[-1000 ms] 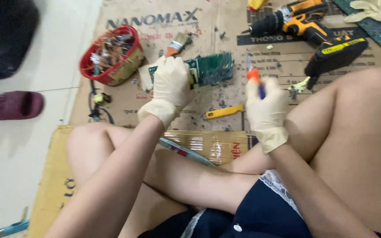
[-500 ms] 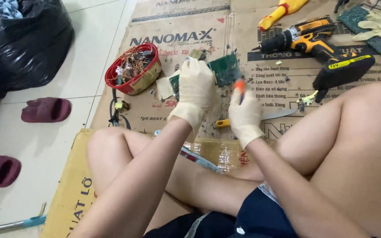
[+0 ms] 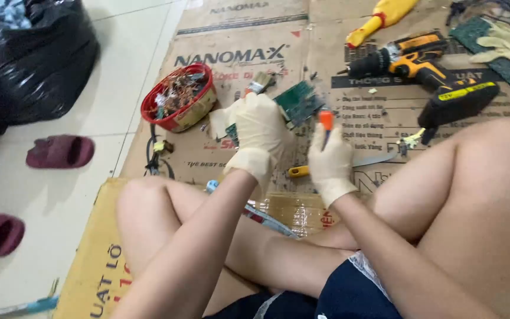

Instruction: The person sits on the floor and uses a screwdriver to scrape and pry components off a green circuit board. They also use a knife to scrape the board's surface and handle a small yellow component.

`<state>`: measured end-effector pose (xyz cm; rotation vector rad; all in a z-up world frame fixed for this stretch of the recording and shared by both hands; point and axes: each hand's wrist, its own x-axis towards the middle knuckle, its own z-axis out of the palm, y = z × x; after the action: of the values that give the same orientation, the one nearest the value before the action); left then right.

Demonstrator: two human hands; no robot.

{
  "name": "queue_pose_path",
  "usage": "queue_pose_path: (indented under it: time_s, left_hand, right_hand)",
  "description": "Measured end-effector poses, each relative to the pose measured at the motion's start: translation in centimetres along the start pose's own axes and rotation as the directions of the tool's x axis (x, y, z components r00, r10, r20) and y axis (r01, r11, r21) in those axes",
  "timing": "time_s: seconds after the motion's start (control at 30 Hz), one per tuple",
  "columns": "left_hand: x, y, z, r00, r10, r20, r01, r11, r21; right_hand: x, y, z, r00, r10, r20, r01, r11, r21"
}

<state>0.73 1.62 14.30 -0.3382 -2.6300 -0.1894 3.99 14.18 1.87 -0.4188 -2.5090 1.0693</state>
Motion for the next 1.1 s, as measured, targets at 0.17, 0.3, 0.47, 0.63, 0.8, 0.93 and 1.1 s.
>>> queue_pose_path:
  time_s: [0.17, 0.3, 0.47, 0.63, 0.8, 0.93, 1.1]
  left_hand:
    - [-0.4, -0.6, 0.4, 0.995, 0.008, -0.1, -0.004, 0.999, 0.041]
    - [-0.8, -0.6, 0.9, 0.996, 0.018, -0.086, -0.018, 1.0, 0.007]
    - [-1.0, -1.1, 0.8, 0.999, 0.007, -0.046, -0.007, 1.0, 0.007]
    - [-1.8, -1.4, 0.8, 0.994, -0.017, -0.105, 0.019, 1.0, 0.023]
    - [-2.3, -1.3, 0.7, 0.968, -0.058, -0.243, 0.019, 0.987, -0.16]
    - [-3.2, -1.4, 1.2, 0.93, 0.019, -0.367, -0.07, 0.99, -0.126]
    - [-4.8, -1.5, 0.2, 0.938, 0.052, -0.342, -0.103, 0.986, -0.133]
  right_hand:
    - [1.0, 0.0, 0.2, 0.995, 0.091, 0.035, -0.088, 0.993, -0.079]
    - [-0.1, 0.7, -0.3, 0.993, -0.098, 0.065, 0.098, 0.995, 0.006]
    - [-1.2, -0.1, -0.2, 0.988, -0.1, -0.116, 0.115, 0.985, 0.128]
    - [-1.3, -1.6, -1.1, 0.997, 0.052, 0.06, -0.052, 0.999, 0.001]
    - [-0.4, -1.2, -1.9, 0.968, 0.164, 0.188, -0.143, 0.983, -0.117]
    - [2.2, 3.8, -2.9, 0.979, 0.206, -0.011, -0.205, 0.967, -0.153]
    - [4.9, 6.2, -2.6, 0.999, 0.008, -0.045, -0.014, 0.991, -0.132]
